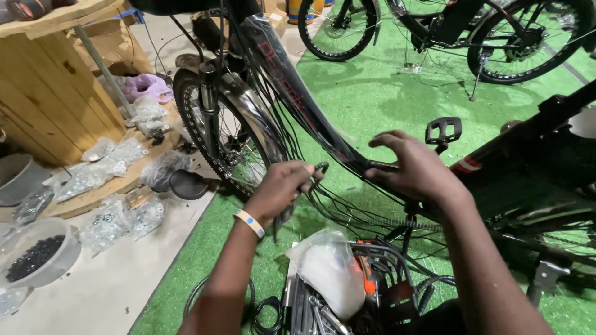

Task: Securing electrical wiring on a bicycle frame using cable ties and scissors.

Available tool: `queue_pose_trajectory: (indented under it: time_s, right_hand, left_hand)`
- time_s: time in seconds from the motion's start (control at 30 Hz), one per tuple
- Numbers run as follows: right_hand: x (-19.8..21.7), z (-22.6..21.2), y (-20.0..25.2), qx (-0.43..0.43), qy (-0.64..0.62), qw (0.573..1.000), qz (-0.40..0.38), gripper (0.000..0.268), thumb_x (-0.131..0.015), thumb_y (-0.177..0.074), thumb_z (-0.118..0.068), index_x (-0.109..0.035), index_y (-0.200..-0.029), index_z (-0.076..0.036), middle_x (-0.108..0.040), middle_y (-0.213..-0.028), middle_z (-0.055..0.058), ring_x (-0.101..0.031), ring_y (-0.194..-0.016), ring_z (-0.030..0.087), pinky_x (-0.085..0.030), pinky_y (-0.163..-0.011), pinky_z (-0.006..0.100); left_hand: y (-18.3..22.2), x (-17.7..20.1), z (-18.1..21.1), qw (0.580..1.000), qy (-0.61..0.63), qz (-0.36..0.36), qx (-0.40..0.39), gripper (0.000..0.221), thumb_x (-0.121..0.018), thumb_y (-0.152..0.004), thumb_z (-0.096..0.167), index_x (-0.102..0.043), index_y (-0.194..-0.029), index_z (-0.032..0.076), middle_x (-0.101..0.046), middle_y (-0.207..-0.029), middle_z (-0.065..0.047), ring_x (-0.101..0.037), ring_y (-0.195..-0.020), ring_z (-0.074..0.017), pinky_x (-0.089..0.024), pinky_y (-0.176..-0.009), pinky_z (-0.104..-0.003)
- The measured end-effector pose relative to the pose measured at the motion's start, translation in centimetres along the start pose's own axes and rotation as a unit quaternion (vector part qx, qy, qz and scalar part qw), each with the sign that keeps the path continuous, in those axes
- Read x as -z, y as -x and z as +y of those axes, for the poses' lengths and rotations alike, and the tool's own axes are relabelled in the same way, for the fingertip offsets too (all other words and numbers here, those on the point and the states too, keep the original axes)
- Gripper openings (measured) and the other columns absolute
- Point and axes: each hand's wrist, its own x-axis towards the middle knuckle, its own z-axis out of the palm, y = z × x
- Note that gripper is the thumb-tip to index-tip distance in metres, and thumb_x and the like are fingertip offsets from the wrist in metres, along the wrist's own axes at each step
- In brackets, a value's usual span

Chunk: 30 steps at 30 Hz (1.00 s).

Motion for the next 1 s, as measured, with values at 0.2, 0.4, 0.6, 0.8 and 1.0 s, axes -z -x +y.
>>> queue_pose_trajectory:
  time_s: [0.2,0.4,0.6,0.8,1.0]
  right_hand:
    - [-5.4,-2.7,-1.5,0.167,-0.181,0.968,0.048,0.027,-0.062,-0.091,-0.019,-0.064,-0.114,-0.006,-0.072,-0.094,0.022,-0.067,-0.095,0.043,-0.049,-0.087,0.051]
    - [-5.7,2.9,-4.0,0.026,-0.041,0.989,0.138,0.022,-0.057,-0.095,-0.034,-0.071,-0.1,-0.019,-0.073,-0.086,0.01,-0.069,-0.089,0.034,-0.052,-0.08,0.046]
    - [-5.5,-5.0,-2.0,0.145,-0.094,0.985,0.004,0.069,-0.075,-0.071,-0.009,-0.048,-0.135,-0.007,-0.064,-0.116,0.021,-0.061,-0.107,0.045,-0.049,-0.091,0.057]
    - [-7.8,-6.8,-3.7,0.149,-0.141,0.973,0.103,0.059,-0.064,-0.076,-0.009,-0.049,-0.133,-0.007,-0.066,-0.093,0.023,-0.064,-0.092,0.045,-0.051,-0.078,0.058]
    - [-9.9,-3.6,-6.7,0.0,-0.068,0.99,0.12,0.031,-0.06,-0.089,-0.041,-0.066,-0.113,-0.022,-0.074,-0.075,0.009,-0.069,-0.086,0.038,-0.052,-0.078,0.051]
  left_hand:
    - [-1.5,-0.2,-0.6,0.995,0.024,-0.01,-0.101,0.017,-0.06,-0.093,0.014,-0.068,-0.097,0.0,-0.057,-0.061,-0.009,-0.046,-0.046,-0.006,-0.038,-0.043,-0.018]
    - [-1.2,3.3,-0.7,0.993,-0.061,0.078,-0.064,0.02,-0.066,-0.09,0.015,-0.068,-0.098,-0.003,-0.061,-0.064,-0.013,-0.055,-0.054,-0.0122,-0.049,-0.049,-0.026]
    - [-1.6,-0.2,0.0,0.975,-0.19,0.061,-0.099,0.012,-0.071,-0.081,0.015,-0.075,-0.091,0.008,-0.069,-0.067,-0.009,-0.065,-0.069,-0.0164,-0.054,-0.067,-0.031]
    - [-4.6,0.5,-1.1,0.972,-0.162,0.099,-0.138,0.022,-0.072,-0.077,0.014,-0.068,-0.097,0.006,-0.07,-0.084,-0.017,-0.069,-0.08,-0.0256,-0.056,-0.072,-0.037]
    - [-5.4,2.0,0.7,0.97,-0.058,0.185,-0.145,0.023,-0.075,-0.08,0.011,-0.063,-0.095,-0.001,-0.066,-0.077,-0.017,-0.066,-0.063,-0.0187,-0.056,-0.058,-0.03]
